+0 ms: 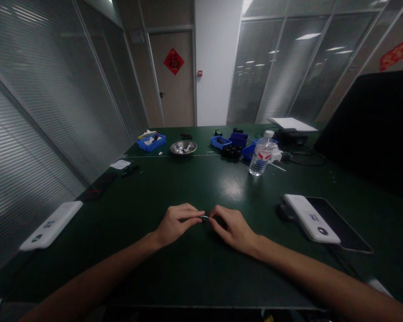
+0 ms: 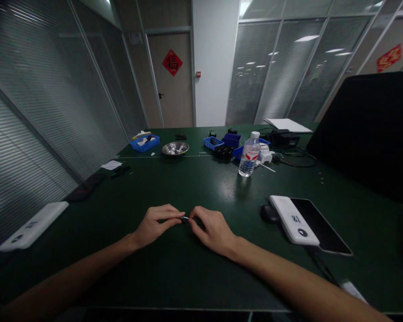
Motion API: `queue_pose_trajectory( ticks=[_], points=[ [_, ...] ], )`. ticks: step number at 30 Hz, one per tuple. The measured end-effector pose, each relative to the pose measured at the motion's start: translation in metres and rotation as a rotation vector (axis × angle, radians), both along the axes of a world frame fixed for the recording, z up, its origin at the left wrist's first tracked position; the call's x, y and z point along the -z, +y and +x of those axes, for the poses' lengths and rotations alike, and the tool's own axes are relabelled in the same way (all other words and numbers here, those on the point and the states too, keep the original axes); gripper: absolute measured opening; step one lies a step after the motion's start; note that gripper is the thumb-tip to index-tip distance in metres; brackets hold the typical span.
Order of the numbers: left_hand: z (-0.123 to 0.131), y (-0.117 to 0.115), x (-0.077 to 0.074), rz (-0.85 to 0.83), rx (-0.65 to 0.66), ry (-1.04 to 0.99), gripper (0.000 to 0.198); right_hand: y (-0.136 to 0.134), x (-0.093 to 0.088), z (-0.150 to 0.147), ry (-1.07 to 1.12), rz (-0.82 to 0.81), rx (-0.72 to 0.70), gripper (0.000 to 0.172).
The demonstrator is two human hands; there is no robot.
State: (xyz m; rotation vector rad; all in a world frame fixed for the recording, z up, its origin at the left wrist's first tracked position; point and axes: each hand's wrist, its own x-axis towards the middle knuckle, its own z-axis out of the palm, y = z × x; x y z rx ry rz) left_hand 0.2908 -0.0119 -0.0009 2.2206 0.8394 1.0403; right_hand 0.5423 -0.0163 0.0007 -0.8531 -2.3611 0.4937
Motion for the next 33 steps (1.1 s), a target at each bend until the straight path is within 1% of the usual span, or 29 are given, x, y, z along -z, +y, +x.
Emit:
queue_pose_trajectory(
  ticks=[3,5,7,11,13,17,20,24,28,30,33],
  points=[
    [0.002,-0.003,-0.002,0.011,0.040,0.086,0.026,-0.001,0.000,0.001,-0.188,0.172,-0.017,0.015],
    [0.002,-0.003,-0.002,0.009,0.055,0.102,0.026,-0.002,0.000,0.001,-0.237,0.210,-0.010,0.016],
    [0.002,-0.004,-0.003,-0.001,0.057,0.079,0.026,-0.005,-0.001,0.000,-0.173,0.144,0.002,0.014],
    [0.002,-0.005,-0.006,-0.025,0.043,-0.016,0.027,-0.009,-0.003,-0.003,0.088,-0.108,0.006,0.013],
    [0.003,-0.006,-0.007,-0.026,0.045,-0.017,0.026,-0.010,-0.004,-0.004,0.109,-0.127,-0.001,0.015],
    [0.004,-0.007,-0.003,0.049,0.045,0.061,0.025,-0.010,-0.004,-0.002,-0.067,0.020,-0.007,0.015],
    [0.004,-0.006,-0.001,0.082,0.048,0.111,0.027,-0.009,-0.005,-0.001,-0.149,0.073,0.016,0.016],
    [0.003,-0.003,-0.002,-0.001,0.057,0.170,0.031,-0.007,-0.006,0.000,-0.175,0.097,0.042,0.017],
    [0.003,-0.002,-0.003,-0.089,0.037,0.261,0.038,0.001,-0.003,0.004,-0.222,0.134,0.059,0.017],
    [0.004,-0.001,-0.004,-0.091,0.040,0.311,0.039,0.005,0.000,0.006,-0.266,0.151,0.065,0.016],
    [0.007,-0.002,-0.007,-0.039,0.058,0.380,0.038,0.009,0.003,0.007,-0.332,0.175,0.074,0.015]
  ],
)
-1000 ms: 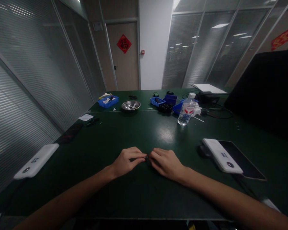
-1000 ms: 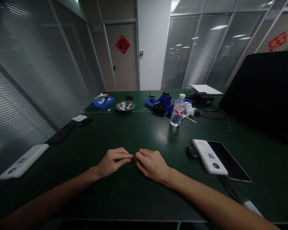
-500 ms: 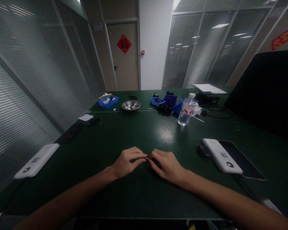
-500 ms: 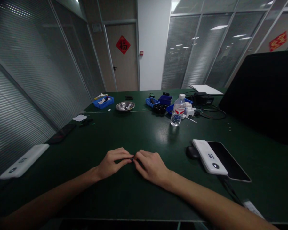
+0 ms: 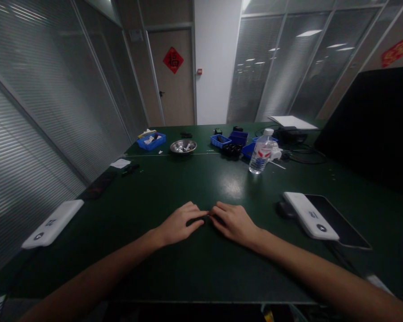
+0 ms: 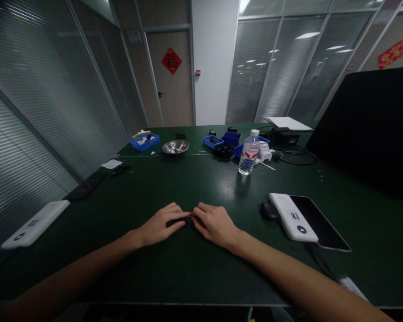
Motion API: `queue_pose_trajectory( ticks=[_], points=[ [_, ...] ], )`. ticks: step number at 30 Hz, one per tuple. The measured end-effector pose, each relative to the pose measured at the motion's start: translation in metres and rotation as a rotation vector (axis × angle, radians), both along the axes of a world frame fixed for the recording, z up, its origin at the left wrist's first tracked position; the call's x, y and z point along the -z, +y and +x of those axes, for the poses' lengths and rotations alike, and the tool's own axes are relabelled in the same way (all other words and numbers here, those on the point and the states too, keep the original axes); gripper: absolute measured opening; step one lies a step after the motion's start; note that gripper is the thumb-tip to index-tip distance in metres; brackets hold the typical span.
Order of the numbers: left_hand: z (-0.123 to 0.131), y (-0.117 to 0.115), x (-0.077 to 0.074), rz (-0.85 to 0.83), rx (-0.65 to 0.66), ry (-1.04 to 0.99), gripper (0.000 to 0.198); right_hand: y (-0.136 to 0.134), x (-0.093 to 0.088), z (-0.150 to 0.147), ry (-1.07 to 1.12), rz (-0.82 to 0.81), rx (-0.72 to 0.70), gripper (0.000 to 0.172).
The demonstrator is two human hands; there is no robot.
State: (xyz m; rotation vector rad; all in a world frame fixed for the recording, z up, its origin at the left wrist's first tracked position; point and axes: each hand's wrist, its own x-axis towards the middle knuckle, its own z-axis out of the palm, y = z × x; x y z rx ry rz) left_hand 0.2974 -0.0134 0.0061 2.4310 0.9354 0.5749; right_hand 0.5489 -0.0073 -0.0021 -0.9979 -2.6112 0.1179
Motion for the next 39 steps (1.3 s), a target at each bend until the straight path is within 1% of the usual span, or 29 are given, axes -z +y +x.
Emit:
queue_pose_trajectory(
  ticks=[5,9,12,15,17,19,21,27,29,34,36,39],
  points=[
    [0.003,-0.002,-0.003,0.052,0.030,0.109,0.037,0.001,-0.001,-0.001,-0.053,0.006,-0.013,0.014],
    [0.001,-0.002,0.000,0.028,-0.004,0.084,0.038,0.002,-0.007,0.002,-0.060,-0.030,-0.017,0.014],
    [-0.003,0.001,-0.001,-0.017,-0.011,0.045,0.029,0.007,-0.009,0.006,-0.077,-0.047,0.044,0.013],
    [-0.008,0.003,-0.005,-0.048,0.085,0.025,0.018,0.015,-0.008,0.012,-0.080,-0.050,0.150,0.014],
    [-0.011,0.004,-0.008,-0.063,0.140,0.013,0.017,0.020,-0.005,0.016,-0.069,-0.053,0.207,0.014],
    [-0.012,0.004,-0.009,-0.076,0.160,0.003,0.018,0.024,-0.003,0.019,-0.063,-0.068,0.247,0.013],
    [-0.012,0.004,-0.008,-0.077,0.161,-0.005,0.018,0.027,-0.001,0.021,-0.058,-0.087,0.265,0.012],
    [-0.012,0.004,-0.005,-0.057,0.164,-0.013,0.019,0.027,-0.001,0.021,-0.035,-0.096,0.259,0.011],
    [-0.009,0.002,-0.004,-0.040,0.141,-0.022,0.018,0.027,0.001,0.021,-0.032,-0.092,0.262,0.011],
    [0.006,-0.005,0.000,0.031,-0.017,-0.054,0.015,0.030,0.004,0.021,-0.023,-0.082,0.263,0.012],
    [0.012,-0.006,0.001,0.032,-0.032,-0.041,0.016,0.029,0.004,0.021,-0.021,-0.080,0.261,0.012],
    [0.015,-0.006,-0.001,0.039,-0.010,0.010,0.022,0.028,0.001,0.020,-0.022,-0.082,0.260,0.011]
  ],
)
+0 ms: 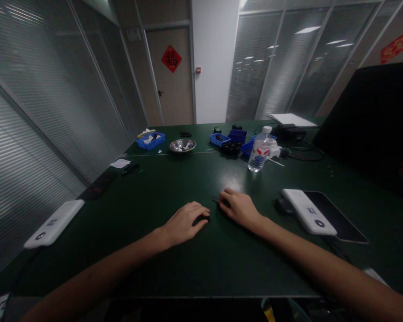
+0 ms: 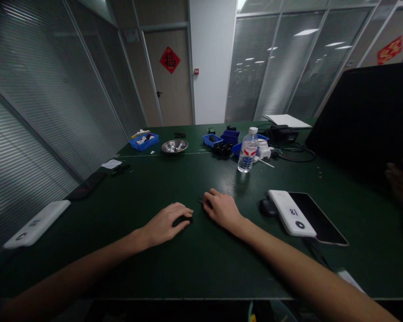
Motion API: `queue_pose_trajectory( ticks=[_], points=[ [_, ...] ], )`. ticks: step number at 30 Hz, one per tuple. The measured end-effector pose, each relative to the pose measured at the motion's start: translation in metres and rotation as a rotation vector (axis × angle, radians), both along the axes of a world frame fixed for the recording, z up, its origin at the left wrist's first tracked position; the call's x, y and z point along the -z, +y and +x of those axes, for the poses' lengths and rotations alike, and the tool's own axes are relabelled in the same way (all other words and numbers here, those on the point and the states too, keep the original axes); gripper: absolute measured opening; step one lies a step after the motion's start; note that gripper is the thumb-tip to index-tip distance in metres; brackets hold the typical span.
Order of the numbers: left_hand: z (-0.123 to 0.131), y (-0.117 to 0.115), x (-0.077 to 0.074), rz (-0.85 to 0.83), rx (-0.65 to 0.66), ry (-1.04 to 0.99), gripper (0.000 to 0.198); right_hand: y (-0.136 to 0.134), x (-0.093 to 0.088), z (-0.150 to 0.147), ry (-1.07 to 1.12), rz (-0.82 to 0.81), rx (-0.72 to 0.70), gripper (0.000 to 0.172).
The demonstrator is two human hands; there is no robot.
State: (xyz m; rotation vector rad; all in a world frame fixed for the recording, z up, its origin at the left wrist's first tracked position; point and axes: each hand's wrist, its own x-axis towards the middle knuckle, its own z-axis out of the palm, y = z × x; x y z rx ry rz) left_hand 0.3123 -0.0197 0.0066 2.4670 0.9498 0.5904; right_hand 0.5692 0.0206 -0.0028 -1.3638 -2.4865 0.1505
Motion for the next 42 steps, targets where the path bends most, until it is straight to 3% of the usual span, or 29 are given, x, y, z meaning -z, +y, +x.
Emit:
queue_pose_trajectory(
  ticks=[4,8,11,16,19,22,27,38,42],
  points=[
    [-0.014,0.003,-0.004,0.006,0.031,0.062,0.026,-0.002,-0.004,0.001,0.000,-0.024,-0.005,0.010],
    [-0.054,0.022,-0.002,-0.120,-0.096,0.073,0.030,-0.002,-0.003,0.003,0.008,-0.031,-0.012,0.011],
    [-0.104,0.048,0.004,-0.156,-0.272,0.092,0.033,0.000,-0.002,0.003,-0.009,-0.036,-0.002,0.012],
    [-0.212,0.090,0.012,-0.067,-0.648,0.148,0.037,0.001,-0.001,0.002,-0.025,-0.040,0.005,0.014],
    [-0.270,0.099,0.014,-0.065,-0.864,0.240,0.040,0.001,0.000,0.002,-0.013,-0.034,0.006,0.014],
    [-0.303,0.101,0.016,-0.066,-0.915,0.329,0.043,0.001,0.001,0.002,0.004,-0.035,0.001,0.014],
    [-0.312,0.104,0.018,-0.039,-0.907,0.394,0.043,0.000,-0.001,0.002,0.006,-0.045,-0.002,0.014],
    [-0.316,0.102,0.023,-0.083,-0.951,0.209,0.042,0.001,0.003,0.003,0.001,-0.036,-0.003,0.012],
    [-0.314,0.103,0.026,-0.017,-0.957,0.184,0.041,0.003,0.004,0.002,0.010,-0.017,-0.013,0.011]
  ],
)
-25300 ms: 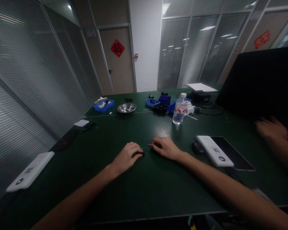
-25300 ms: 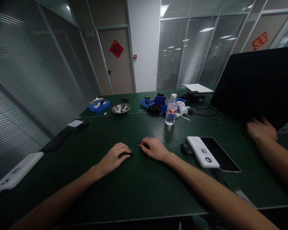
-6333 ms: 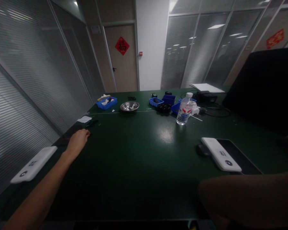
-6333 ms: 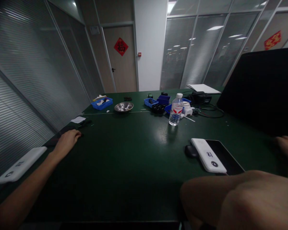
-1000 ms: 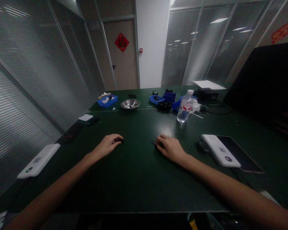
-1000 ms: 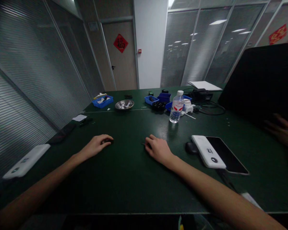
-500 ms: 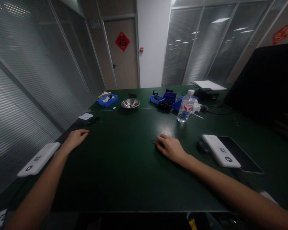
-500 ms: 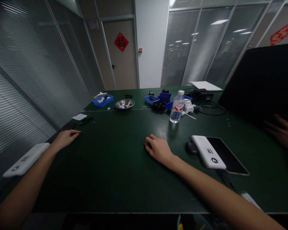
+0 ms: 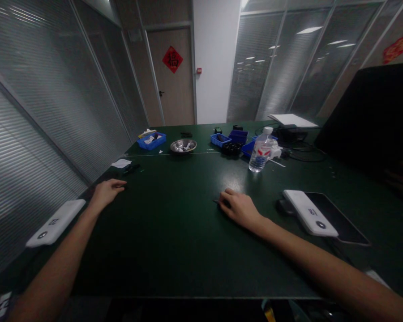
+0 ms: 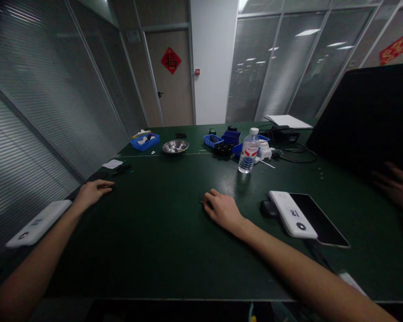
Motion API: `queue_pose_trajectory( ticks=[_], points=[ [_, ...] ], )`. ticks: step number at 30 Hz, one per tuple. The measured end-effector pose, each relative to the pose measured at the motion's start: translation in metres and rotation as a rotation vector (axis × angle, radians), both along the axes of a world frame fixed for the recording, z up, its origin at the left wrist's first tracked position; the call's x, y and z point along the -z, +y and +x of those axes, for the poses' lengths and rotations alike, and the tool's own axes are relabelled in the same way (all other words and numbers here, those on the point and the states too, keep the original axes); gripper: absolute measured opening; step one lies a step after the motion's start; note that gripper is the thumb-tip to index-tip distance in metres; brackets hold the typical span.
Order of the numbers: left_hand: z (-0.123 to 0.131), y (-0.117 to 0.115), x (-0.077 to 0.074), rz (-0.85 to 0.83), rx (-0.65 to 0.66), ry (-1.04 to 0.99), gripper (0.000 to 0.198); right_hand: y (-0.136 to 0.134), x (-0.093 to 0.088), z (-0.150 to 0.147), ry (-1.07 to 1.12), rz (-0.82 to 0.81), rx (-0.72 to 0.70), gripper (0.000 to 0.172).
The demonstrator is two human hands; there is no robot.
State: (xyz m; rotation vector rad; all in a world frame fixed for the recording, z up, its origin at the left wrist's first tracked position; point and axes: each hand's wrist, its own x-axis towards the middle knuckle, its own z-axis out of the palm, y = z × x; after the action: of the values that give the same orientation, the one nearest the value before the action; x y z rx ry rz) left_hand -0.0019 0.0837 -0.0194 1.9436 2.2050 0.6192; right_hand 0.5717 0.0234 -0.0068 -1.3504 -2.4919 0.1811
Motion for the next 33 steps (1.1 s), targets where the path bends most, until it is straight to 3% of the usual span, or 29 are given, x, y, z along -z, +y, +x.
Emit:
queue_pose_trajectory(
  ticks=[6,11,17,33],
  points=[
    [0.006,-0.001,-0.001,0.093,0.103,0.095,0.027,-0.001,-0.001,0.000,-0.015,-0.010,0.002,0.011],
    [0.004,0.000,0.003,0.125,0.145,0.134,0.028,-0.001,-0.002,0.001,-0.021,-0.021,0.008,0.011],
    [0.004,-0.001,0.006,0.117,0.145,0.154,0.032,-0.002,-0.005,0.001,-0.007,-0.028,-0.001,0.012],
    [0.018,-0.009,-0.010,0.083,0.081,0.106,0.030,-0.003,-0.008,-0.001,-0.033,-0.028,0.012,0.012]
  ],
)
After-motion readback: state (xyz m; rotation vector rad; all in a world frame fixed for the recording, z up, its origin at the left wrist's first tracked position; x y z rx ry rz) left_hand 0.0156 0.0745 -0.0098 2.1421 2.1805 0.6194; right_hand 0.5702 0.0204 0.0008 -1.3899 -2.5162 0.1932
